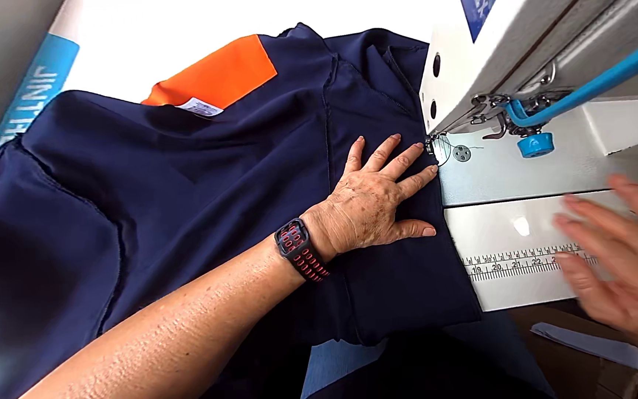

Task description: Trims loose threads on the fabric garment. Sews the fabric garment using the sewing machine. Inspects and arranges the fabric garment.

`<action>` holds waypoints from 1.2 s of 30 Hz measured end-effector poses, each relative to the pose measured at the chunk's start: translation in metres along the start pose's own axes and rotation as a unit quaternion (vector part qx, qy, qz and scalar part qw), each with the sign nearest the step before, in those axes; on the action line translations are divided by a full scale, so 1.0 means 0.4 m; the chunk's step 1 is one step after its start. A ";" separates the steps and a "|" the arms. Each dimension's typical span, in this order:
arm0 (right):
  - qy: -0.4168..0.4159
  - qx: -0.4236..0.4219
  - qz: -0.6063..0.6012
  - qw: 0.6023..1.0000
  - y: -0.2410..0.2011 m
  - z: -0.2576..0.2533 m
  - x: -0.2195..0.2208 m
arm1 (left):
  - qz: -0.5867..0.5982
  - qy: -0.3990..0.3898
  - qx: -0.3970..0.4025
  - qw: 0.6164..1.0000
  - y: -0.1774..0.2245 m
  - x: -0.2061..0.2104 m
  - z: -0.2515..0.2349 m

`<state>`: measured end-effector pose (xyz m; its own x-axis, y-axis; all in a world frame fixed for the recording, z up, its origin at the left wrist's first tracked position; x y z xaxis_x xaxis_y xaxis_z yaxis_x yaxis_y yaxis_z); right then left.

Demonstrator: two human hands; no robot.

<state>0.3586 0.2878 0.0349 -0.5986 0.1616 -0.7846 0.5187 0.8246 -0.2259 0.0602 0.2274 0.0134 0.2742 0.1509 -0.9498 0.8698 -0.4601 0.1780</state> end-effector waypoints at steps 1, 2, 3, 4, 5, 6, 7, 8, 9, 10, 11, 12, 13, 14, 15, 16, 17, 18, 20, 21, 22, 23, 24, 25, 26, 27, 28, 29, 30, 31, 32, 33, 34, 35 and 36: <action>-0.025 -0.033 -0.026 0.999 -0.052 -0.031 0.032 | -0.001 -0.006 -0.003 1.000 0.003 -0.005 0.002; -0.039 -0.061 -0.038 0.997 -0.088 -0.060 0.063 | -0.005 -0.015 -0.005 1.000 0.010 -0.012 0.004; -0.047 -0.079 -0.044 0.995 -0.107 -0.089 0.089 | -0.009 -0.025 -0.007 1.000 0.022 -0.019 0.006; -0.057 -0.085 -0.048 0.994 -0.115 -0.119 0.112 | -0.013 -0.031 -0.008 0.999 0.041 -0.022 0.013; -0.066 -0.083 -0.052 0.993 -0.115 -0.149 0.132 | -0.017 -0.025 -0.007 1.000 0.063 -0.023 0.023; -0.075 -0.079 -0.056 0.992 -0.113 -0.178 0.152 | -0.025 -0.016 -0.008 1.000 0.087 -0.022 0.033; -0.085 -0.077 -0.059 0.992 -0.110 -0.204 0.173 | -0.029 -0.006 -0.010 1.000 0.107 -0.017 0.043; -0.096 -0.080 -0.062 0.990 -0.107 -0.225 0.195 | -0.031 0.005 -0.011 0.999 0.120 -0.011 0.050; -0.109 -0.087 -0.062 0.988 -0.105 -0.241 0.214 | -0.033 0.018 -0.013 0.999 0.126 -0.004 0.054; -0.120 -0.097 -0.061 0.986 -0.103 -0.251 0.231 | -0.035 0.028 -0.015 0.999 0.125 0.002 0.055; -0.126 -0.105 -0.062 0.984 -0.102 -0.255 0.244 | -0.036 0.033 -0.013 0.999 0.120 0.007 0.056; -0.128 -0.112 -0.061 0.983 -0.099 -0.255 0.251 | -0.036 0.036 -0.008 0.999 0.113 0.009 0.055; -0.129 -0.119 -0.056 0.983 -0.097 -0.254 0.253 | -0.031 0.039 -0.001 0.999 0.106 0.008 0.052; -0.132 -0.123 -0.054 0.982 -0.094 -0.253 0.253 | -0.021 0.042 0.006 0.999 0.099 0.005 0.047; -0.136 -0.124 -0.052 0.982 -0.092 -0.248 0.251 | -0.011 0.044 0.009 0.999 0.095 0.004 0.044; -0.139 -0.125 -0.051 0.981 -0.092 -0.244 0.248 | -0.003 0.040 0.008 0.999 0.091 0.006 0.042; -0.139 -0.127 -0.051 0.981 -0.093 -0.240 0.245 | -0.003 0.031 0.002 1.000 0.087 0.009 0.041; -0.136 -0.130 -0.055 0.981 -0.093 -0.237 0.242 | -0.009 0.021 -0.004 1.000 0.084 0.012 0.042; -0.138 -0.127 -0.070 0.980 -0.087 -0.235 0.240 | -0.017 0.012 -0.010 1.000 0.081 0.014 0.043; -0.141 -0.117 -0.083 0.980 -0.083 -0.234 0.239 | -0.017 0.012 -0.009 1.000 0.080 0.015 0.043; -0.141 -0.102 -0.099 0.980 -0.079 -0.234 0.237 | -0.014 0.013 -0.007 1.000 0.081 0.015 0.044; -0.135 -0.087 -0.107 0.981 -0.076 -0.235 0.232 | -0.011 0.012 -0.007 1.000 0.081 0.015 0.044; -0.121 -0.073 -0.106 0.984 -0.071 -0.237 0.227 | -0.007 0.010 -0.007 1.000 0.081 0.014 0.043; -0.106 -0.064 -0.101 0.987 -0.064 -0.239 0.223 | -0.003 0.009 -0.008 1.000 0.080 0.014 0.043; -0.096 -0.061 -0.097 0.989 -0.057 -0.239 0.221 | 0.001 0.011 -0.007 1.000 0.079 0.013 0.042; -0.092 -0.066 -0.092 0.989 -0.052 -0.237 0.220 | 0.003 0.014 -0.007 1.000 0.078 0.012 0.041; -0.094 -0.078 -0.088 0.989 -0.049 -0.234 0.221 | 0.006 0.017 -0.008 1.000 0.078 0.011 0.041; -0.098 -0.094 -0.086 0.987 -0.048 -0.231 0.222 | 0.010 0.020 -0.009 1.000 0.078 0.009 0.041; -0.102 -0.110 -0.087 0.985 -0.049 -0.228 0.224 | 0.012 0.025 -0.012 1.000 0.079 0.008 0.042; -0.107 -0.122 -0.090 0.983 -0.051 -0.225 0.226 | 0.013 0.026 -0.013 0.999 0.079 0.008 0.043; -0.111 -0.130 -0.095 0.981 -0.054 -0.223 0.227 | 0.013 0.026 -0.013 0.999 0.079 0.009 0.043; -0.112 -0.137 -0.099 0.979 -0.058 -0.222 0.228 | 0.011 0.024 -0.011 1.000 0.079 0.009 0.042; -0.114 -0.142 -0.106 0.978 -0.063 -0.221 0.229 | 0.009 0.022 -0.012 1.000 0.078 0.009 0.042; -0.117 -0.146 -0.111 0.976 -0.069 -0.221 0.230 | 0.007 0.020 -0.011 1.000 0.078 0.009 0.042; -0.120 -0.151 -0.114 0.974 -0.076 -0.221 0.232 | 0.005 0.018 -0.010 1.000 0.077 0.008 0.042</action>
Point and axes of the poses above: each hand's wrist, its own z-axis away from the middle knuckle, its own x-axis out of the palm, y = z × x, the point moved 5 cm from there along -z, towards the middle knuckle, and after that the axes turned 9 degrees about x, right-handed, at the moved point
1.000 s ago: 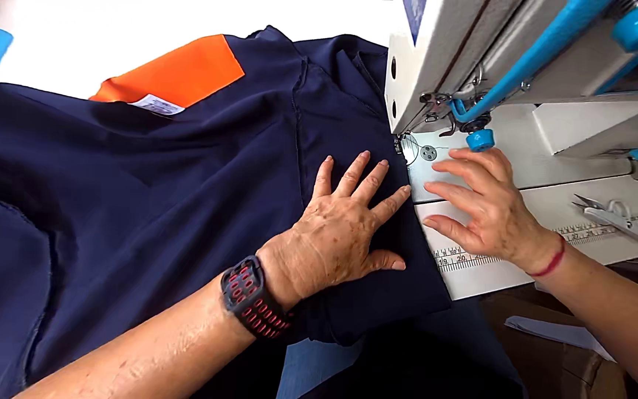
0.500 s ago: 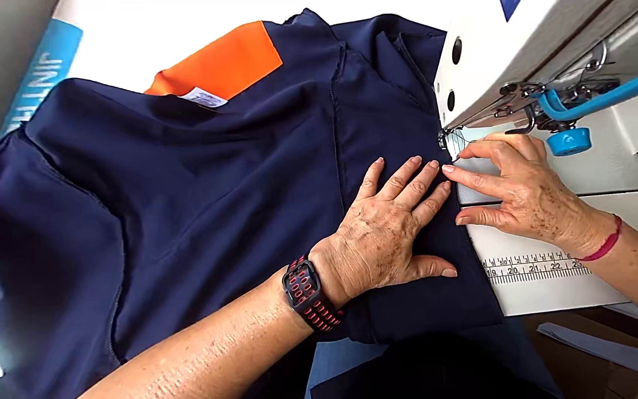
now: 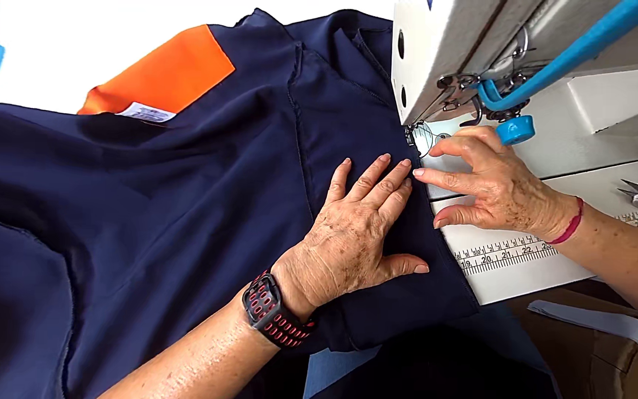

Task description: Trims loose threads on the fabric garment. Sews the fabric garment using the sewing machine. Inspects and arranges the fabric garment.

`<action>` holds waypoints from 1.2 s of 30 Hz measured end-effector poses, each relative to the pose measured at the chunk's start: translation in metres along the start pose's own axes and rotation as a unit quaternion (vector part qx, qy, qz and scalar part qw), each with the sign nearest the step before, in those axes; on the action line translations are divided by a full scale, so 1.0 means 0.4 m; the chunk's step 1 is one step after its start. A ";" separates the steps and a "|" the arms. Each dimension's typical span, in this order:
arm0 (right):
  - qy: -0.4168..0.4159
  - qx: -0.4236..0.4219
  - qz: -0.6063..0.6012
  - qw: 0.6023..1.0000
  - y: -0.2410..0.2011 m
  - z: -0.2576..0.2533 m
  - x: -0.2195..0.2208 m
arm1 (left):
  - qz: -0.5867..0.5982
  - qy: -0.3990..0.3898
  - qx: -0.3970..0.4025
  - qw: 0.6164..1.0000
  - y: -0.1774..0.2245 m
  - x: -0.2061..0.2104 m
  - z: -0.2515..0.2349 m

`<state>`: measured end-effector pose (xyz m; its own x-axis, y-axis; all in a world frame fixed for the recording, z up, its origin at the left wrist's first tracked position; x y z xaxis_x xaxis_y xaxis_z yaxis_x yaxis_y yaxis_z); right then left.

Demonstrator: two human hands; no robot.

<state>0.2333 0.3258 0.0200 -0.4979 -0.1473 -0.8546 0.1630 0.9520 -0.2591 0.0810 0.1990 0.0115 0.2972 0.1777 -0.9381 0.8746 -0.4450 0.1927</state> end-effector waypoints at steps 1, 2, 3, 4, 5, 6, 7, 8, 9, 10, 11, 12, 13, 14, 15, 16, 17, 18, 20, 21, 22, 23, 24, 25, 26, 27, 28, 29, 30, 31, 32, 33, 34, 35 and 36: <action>-0.002 -0.002 -0.002 1.000 -0.004 -0.001 0.003 | -0.002 -0.001 0.002 1.000 0.000 -0.001 0.001; -0.002 -0.001 -0.008 1.000 -0.005 0.000 0.003 | -0.003 -0.001 0.003 1.000 -0.001 -0.001 0.001; 0.003 0.009 -0.014 1.000 -0.002 0.003 -0.002 | -0.004 0.000 0.005 1.000 -0.001 -0.001 0.001; 0.015 0.031 -0.018 0.999 0.006 0.010 -0.010 | -0.004 0.001 0.006 1.000 0.000 -0.002 0.001; 0.030 0.055 -0.014 0.998 0.016 0.017 -0.017 | -0.003 0.003 0.006 1.000 -0.001 -0.002 0.001; 0.033 0.068 -0.012 0.997 0.025 0.022 -0.019 | -0.001 0.007 0.006 1.000 -0.001 -0.003 0.001; 0.029 0.069 -0.006 0.997 0.027 0.025 -0.016 | 0.004 0.012 0.005 1.000 -0.002 -0.005 0.002; 0.022 0.061 0.001 0.998 0.023 0.025 -0.011 | 0.009 0.018 0.005 1.000 -0.005 -0.006 0.001; 0.015 0.050 0.004 0.999 0.018 0.021 -0.006 | 0.015 0.025 0.003 1.000 -0.008 -0.007 0.001; 0.011 0.040 0.003 0.999 0.013 0.018 -0.002 | 0.020 0.030 -0.002 0.999 -0.012 -0.009 0.001; 0.010 0.031 -0.001 0.999 0.009 0.014 0.001 | 0.022 0.033 -0.006 0.999 -0.015 -0.011 0.001; 0.009 0.024 -0.005 1.000 0.006 0.010 0.002 | 0.020 0.033 -0.009 0.999 -0.018 -0.012 0.001; 0.008 0.020 -0.009 1.000 0.002 0.007 0.002 | 0.015 0.029 -0.010 0.999 -0.018 -0.011 0.000; 0.006 0.015 -0.015 1.000 -0.002 0.006 0.002 | 0.011 0.026 -0.009 1.000 -0.016 -0.009 0.000; 0.004 0.011 -0.019 1.000 -0.005 0.005 0.002 | 0.010 0.025 -0.007 1.000 -0.015 -0.007 -0.001; 0.004 0.009 -0.022 1.000 -0.009 0.004 0.003 | 0.010 0.025 -0.006 1.000 -0.015 -0.007 -0.002; 0.004 0.008 -0.026 1.000 -0.012 0.005 0.004 | 0.011 0.025 -0.004 1.000 -0.014 -0.006 -0.003; 0.003 0.007 -0.030 1.000 -0.015 0.006 0.004 | 0.012 0.027 -0.002 1.000 -0.013 -0.005 -0.003; 0.012 0.004 -0.040 0.999 -0.020 0.005 0.001 | 0.013 0.029 0.002 0.999 -0.012 -0.005 -0.003; 0.016 0.003 -0.041 0.999 -0.022 0.002 0.001 | 0.016 0.030 0.004 0.999 -0.011 -0.007 -0.002; 0.019 0.002 -0.037 0.999 -0.022 -0.002 0.002 | 0.022 0.034 0.005 0.999 -0.011 -0.010 -0.002; 0.022 0.002 -0.029 0.999 -0.022 -0.006 0.002 | 0.034 0.040 0.006 0.999 -0.010 -0.014 -0.003; 0.024 0.005 -0.015 1.000 -0.019 -0.011 0.001 | 0.044 0.050 0.007 0.998 -0.010 -0.020 -0.004; 0.025 0.007 -0.006 1.000 -0.013 -0.014 0.001 | 0.051 0.058 0.007 0.997 -0.010 -0.025 -0.006; 0.024 0.009 -0.003 1.000 -0.007 -0.016 0.001 | 0.055 0.067 0.009 0.996 -0.010 -0.028 -0.006; 0.022 0.008 -0.005 1.000 -0.005 -0.017 0.001 | 0.057 0.072 0.013 0.996 -0.010 -0.031 -0.005; 0.021 0.002 -0.011 1.000 -0.006 -0.016 0.000 | 0.058 0.074 0.017 0.995 -0.009 -0.032 -0.005; 0.022 -0.007 -0.019 1.000 -0.011 -0.016 -0.002 | 0.058 0.074 0.019 0.995 -0.009 -0.033 -0.005; 0.023 -0.016 -0.026 0.999 -0.016 -0.016 -0.003 | 0.057 0.073 0.020 0.996 -0.009 -0.033 -0.006; 0.021 -0.023 -0.031 0.999 -0.022 -0.016 -0.003 | 0.057 0.072 0.020 0.996 -0.010 -0.032 -0.006; 0.017 -0.028 -0.031 0.999 -0.025 -0.017 -0.001 | 0.058 0.073 0.020 0.995 -0.010 -0.032 -0.007; 0.012 -0.028 -0.026 0.999 -0.027 -0.018 0.003 | 0.061 0.072 0.020 0.995 -0.010 -0.032 -0.006; 0.010 -0.024 -0.017 1.000 -0.025 -0.018 0.008 | 0.063 0.071 0.019 0.995 -0.010 -0.033 -0.005; 0.010 -0.017 -0.006 1.000 -0.022 -0.019 0.012 | 0.064 0.071 0.019 0.995 -0.009 -0.034 -0.005; 0.011 -0.007 0.009 1.000 -0.016 -0.020 0.015 | 0.064 0.072 0.020 0.995 -0.009 -0.035 -0.005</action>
Point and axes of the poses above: each hand's wrist, its own z-axis away from the middle knuckle, its own x-axis out of the palm, y = z × x, the point moved 5 cm from there along -z, towards the middle knuckle, and after that the axes turned 9 degrees about x, right-handed, at the moved point
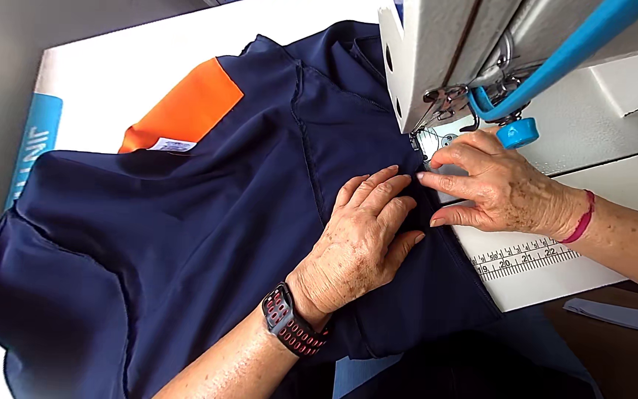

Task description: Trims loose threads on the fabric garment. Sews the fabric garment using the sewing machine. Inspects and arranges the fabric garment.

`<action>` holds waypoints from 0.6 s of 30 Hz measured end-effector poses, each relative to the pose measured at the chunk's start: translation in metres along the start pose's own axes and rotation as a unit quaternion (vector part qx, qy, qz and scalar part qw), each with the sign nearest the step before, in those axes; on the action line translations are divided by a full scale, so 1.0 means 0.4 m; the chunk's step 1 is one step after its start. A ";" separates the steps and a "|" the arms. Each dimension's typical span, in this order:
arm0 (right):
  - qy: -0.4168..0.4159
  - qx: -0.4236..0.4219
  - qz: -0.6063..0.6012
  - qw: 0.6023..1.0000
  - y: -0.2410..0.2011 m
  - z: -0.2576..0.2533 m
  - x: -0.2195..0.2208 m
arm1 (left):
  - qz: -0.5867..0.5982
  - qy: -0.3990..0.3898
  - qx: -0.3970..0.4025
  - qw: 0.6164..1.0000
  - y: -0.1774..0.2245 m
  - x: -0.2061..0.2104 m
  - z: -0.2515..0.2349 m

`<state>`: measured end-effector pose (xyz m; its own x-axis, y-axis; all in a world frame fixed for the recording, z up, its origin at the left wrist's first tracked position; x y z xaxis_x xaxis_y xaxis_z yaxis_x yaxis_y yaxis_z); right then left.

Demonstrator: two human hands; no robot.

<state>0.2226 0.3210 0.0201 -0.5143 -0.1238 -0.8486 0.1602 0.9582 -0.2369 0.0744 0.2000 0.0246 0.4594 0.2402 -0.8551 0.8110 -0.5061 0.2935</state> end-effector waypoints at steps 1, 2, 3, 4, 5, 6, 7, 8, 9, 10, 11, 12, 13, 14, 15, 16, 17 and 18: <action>0.000 0.011 0.012 1.000 0.006 0.000 0.003 | 0.001 0.003 0.002 1.000 0.001 -0.001 0.001; -0.001 0.019 0.017 1.000 0.011 0.001 0.003 | 0.001 0.005 0.005 1.000 0.002 -0.002 0.001; 0.001 0.022 0.024 0.999 0.013 0.002 0.002 | -0.005 0.005 0.011 1.000 0.004 -0.002 0.000; 0.003 0.023 0.034 0.999 0.013 0.005 0.000 | -0.017 0.002 0.016 1.000 0.007 -0.002 0.000; 0.004 0.025 0.040 0.999 0.011 0.009 -0.002 | -0.035 -0.003 0.020 0.999 0.010 0.000 -0.001; 0.004 0.027 0.041 0.999 0.009 0.012 -0.005 | -0.056 -0.008 0.023 0.998 0.013 0.001 -0.002; 0.003 0.028 0.041 0.999 0.009 0.014 -0.006 | -0.075 -0.014 0.022 0.997 0.014 0.001 -0.003; 0.001 0.029 0.039 0.999 0.008 0.017 -0.006 | -0.087 -0.015 0.020 0.996 0.014 -0.002 -0.005; 0.000 0.029 0.036 0.999 0.008 0.019 -0.005 | -0.095 -0.011 0.019 0.995 0.013 -0.008 -0.008; 0.000 0.029 0.033 0.999 0.009 0.019 -0.006 | -0.095 -0.005 0.020 0.995 0.009 -0.014 -0.012; 0.001 0.029 0.030 0.999 0.010 0.020 -0.006 | -0.090 -0.002 0.025 0.996 0.005 -0.019 -0.016; 0.002 0.028 0.026 0.999 0.012 0.021 -0.008 | -0.076 -0.006 0.033 0.996 -0.001 -0.020 -0.020; 0.002 0.029 0.022 0.999 0.014 0.024 -0.009 | -0.055 -0.014 0.044 0.997 -0.007 -0.019 -0.026; 0.000 0.031 0.020 0.999 0.015 0.026 -0.010 | -0.039 -0.022 0.051 0.998 -0.015 -0.016 -0.033; -0.001 0.030 0.018 0.999 0.016 0.028 -0.010 | -0.030 -0.027 0.052 0.998 -0.024 -0.013 -0.039; -0.004 0.029 0.017 0.999 0.018 0.028 -0.011 | -0.023 -0.034 0.047 0.998 -0.033 -0.011 -0.046; -0.006 0.026 0.018 0.999 0.019 0.028 -0.011 | -0.024 -0.041 0.039 0.998 -0.041 -0.006 -0.050; -0.006 0.024 0.018 1.000 0.020 0.028 -0.012 | -0.030 -0.043 0.035 0.998 -0.048 -0.003 -0.054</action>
Point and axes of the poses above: each hand's wrist, its own z-axis away from the middle knuckle, its own x-axis out of the palm, y = z × x, the point moved 5 cm from there along -z, towards the middle knuckle, and after that the axes turned 9 degrees about x, right-handed, at the moved point
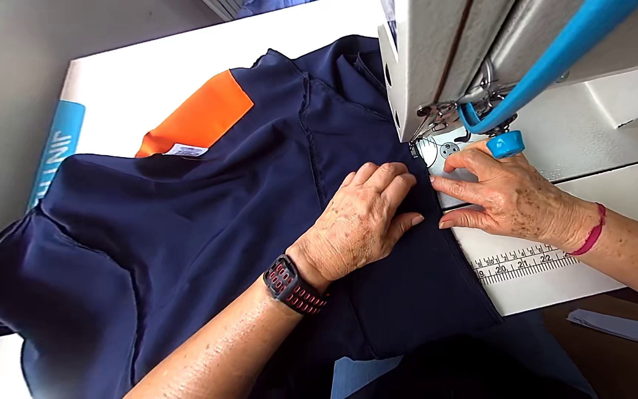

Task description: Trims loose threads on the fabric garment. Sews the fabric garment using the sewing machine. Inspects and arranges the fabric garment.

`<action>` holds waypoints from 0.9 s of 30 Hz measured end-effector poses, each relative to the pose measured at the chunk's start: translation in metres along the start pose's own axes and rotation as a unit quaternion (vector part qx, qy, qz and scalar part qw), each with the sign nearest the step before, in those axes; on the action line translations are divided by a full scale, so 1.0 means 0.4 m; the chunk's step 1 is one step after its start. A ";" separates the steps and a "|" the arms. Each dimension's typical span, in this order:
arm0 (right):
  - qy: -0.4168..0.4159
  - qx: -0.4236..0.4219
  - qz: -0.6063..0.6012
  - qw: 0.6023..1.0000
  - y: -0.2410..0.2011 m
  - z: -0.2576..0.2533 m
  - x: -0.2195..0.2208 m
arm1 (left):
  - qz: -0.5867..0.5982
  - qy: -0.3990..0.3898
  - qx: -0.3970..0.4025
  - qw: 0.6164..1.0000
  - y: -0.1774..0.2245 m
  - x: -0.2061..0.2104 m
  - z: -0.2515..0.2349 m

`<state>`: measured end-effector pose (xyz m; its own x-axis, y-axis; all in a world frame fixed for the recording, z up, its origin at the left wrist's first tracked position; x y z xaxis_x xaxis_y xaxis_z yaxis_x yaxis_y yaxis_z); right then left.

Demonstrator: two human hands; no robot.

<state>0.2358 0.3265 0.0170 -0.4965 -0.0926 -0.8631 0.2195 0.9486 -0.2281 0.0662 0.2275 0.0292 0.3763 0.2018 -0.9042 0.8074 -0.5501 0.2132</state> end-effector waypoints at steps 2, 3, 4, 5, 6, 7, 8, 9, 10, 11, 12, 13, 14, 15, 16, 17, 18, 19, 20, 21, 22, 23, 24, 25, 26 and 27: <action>-0.001 0.000 0.001 1.000 0.003 0.000 -0.001 | -0.011 -0.001 -0.008 1.000 -0.007 0.005 -0.007; -0.001 0.003 0.001 1.000 0.004 0.000 0.000 | -0.019 -0.001 -0.007 1.000 -0.009 0.006 -0.009; -0.002 0.007 0.000 1.000 0.005 0.001 0.000 | -0.027 0.004 -0.003 1.000 -0.009 0.006 -0.010; -0.004 0.011 0.001 1.000 0.005 0.002 0.000 | -0.032 0.009 0.001 0.999 -0.006 0.007 -0.009; -0.006 0.013 0.003 1.000 0.004 0.003 0.001 | -0.036 0.010 0.006 0.999 0.000 0.009 -0.006; -0.007 0.012 0.005 1.000 0.002 0.004 0.001 | -0.038 0.003 0.010 0.999 0.007 0.012 -0.001; -0.008 0.006 0.006 1.000 0.001 0.004 0.001 | -0.028 0.000 0.011 1.000 0.012 0.015 0.004; -0.010 -0.005 0.007 1.000 0.001 0.003 0.000 | -0.006 0.005 0.007 1.000 0.015 0.016 0.008; -0.015 -0.020 0.005 1.000 0.002 0.001 0.000 | 0.019 0.017 -0.004 1.000 0.016 0.014 0.012; -0.024 -0.036 0.000 0.999 0.004 -0.002 0.002 | 0.043 0.025 -0.018 0.999 0.015 0.009 0.015; -0.035 -0.052 -0.005 0.998 0.005 -0.006 0.005 | 0.059 0.030 -0.035 0.997 0.011 0.006 0.017; -0.043 -0.063 -0.009 0.997 0.006 -0.010 0.008 | 0.067 0.033 -0.050 0.996 0.006 0.006 0.019; -0.051 -0.069 -0.011 0.996 0.007 -0.015 0.010 | 0.070 0.036 -0.060 0.995 0.003 0.007 0.020; -0.058 -0.069 -0.007 0.996 0.009 -0.021 0.010 | 0.068 0.038 -0.062 0.995 0.001 0.009 0.020; -0.065 -0.063 0.004 0.996 0.011 -0.027 0.010 | 0.063 0.039 -0.059 0.996 0.002 0.010 0.019; -0.073 -0.054 0.013 0.996 0.013 -0.032 0.008 | 0.054 0.037 -0.052 0.996 0.003 0.010 0.018; -0.078 -0.042 0.020 0.996 0.014 -0.035 0.005 | 0.043 0.031 -0.044 0.998 0.005 0.012 0.018; -0.080 -0.031 0.026 0.996 0.013 -0.036 0.002 | 0.031 0.023 -0.035 0.999 0.007 0.014 0.019; -0.079 -0.022 0.028 0.996 0.012 -0.034 0.000 | 0.024 0.018 -0.026 0.999 0.008 0.018 0.020; -0.075 -0.014 0.026 0.997 0.011 -0.031 -0.002 | 0.017 0.013 -0.016 1.000 0.009 0.022 0.021; -0.070 -0.007 0.022 0.997 0.011 -0.028 -0.003 | 0.012 0.009 -0.007 1.000 0.011 0.025 0.022; -0.067 -0.004 0.020 0.998 0.011 -0.026 -0.004 | 0.011 0.004 -0.001 1.000 0.012 0.026 0.022; -0.064 -0.002 0.020 0.998 0.011 -0.023 -0.005 | 0.011 -0.001 0.004 1.000 0.014 0.026 0.021; -0.063 -0.001 0.020 0.998 0.011 -0.021 -0.005 | 0.013 -0.006 0.006 1.000 0.015 0.026 0.021; -0.060 0.001 0.019 0.998 0.010 -0.019 -0.005 | 0.015 -0.009 0.008 1.000 0.017 0.025 0.021; -0.056 0.002 0.018 0.998 0.010 -0.017 -0.006 | 0.014 -0.013 0.008 1.000 0.017 0.025 0.021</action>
<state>0.2319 0.3325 0.0212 -0.3922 -0.0926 -0.9152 0.2391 0.9505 -0.1986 0.0718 0.2189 0.0188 0.3869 0.1643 -0.9074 0.7887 -0.5687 0.2333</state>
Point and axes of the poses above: each hand's wrist, its own z-axis away from the middle knuckle, its own x-axis out of the palm, y = z × x, the point moved 5 cm from there along -z, towards the middle knuckle, and after that the axes turned 9 degrees about x, right-handed, at the moved point
